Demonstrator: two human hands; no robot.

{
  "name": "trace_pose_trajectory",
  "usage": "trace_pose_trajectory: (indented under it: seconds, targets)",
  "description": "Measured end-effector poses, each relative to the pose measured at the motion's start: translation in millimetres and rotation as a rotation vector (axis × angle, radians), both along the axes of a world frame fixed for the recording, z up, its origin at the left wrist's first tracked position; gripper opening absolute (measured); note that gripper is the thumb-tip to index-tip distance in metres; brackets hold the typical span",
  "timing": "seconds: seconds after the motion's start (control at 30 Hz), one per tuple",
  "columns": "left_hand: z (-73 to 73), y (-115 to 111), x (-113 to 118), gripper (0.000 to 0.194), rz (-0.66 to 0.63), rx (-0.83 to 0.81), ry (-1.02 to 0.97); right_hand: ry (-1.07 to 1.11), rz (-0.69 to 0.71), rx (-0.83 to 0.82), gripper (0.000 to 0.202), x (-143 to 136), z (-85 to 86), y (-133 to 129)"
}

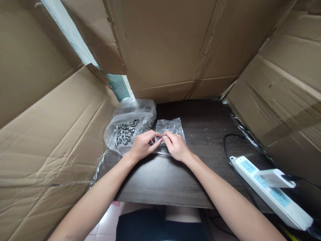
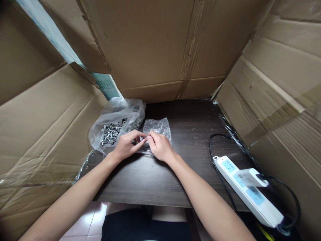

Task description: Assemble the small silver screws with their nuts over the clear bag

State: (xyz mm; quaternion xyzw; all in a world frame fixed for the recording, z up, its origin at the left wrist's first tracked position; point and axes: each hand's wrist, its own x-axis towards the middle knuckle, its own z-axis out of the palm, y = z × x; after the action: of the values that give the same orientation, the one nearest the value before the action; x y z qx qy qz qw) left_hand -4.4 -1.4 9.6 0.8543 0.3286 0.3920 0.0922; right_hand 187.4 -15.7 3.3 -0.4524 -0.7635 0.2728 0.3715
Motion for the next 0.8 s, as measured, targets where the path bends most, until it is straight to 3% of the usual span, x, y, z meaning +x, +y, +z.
trace_pose_trajectory:
  seconds: [0.8]
  targets:
    - [0.7, -0.2, 0.2, 0.011, 0.004, -0.002, 0.002, 0.001, -0.009, 0.016, 0.021, 0.3, 3.4, -0.9]
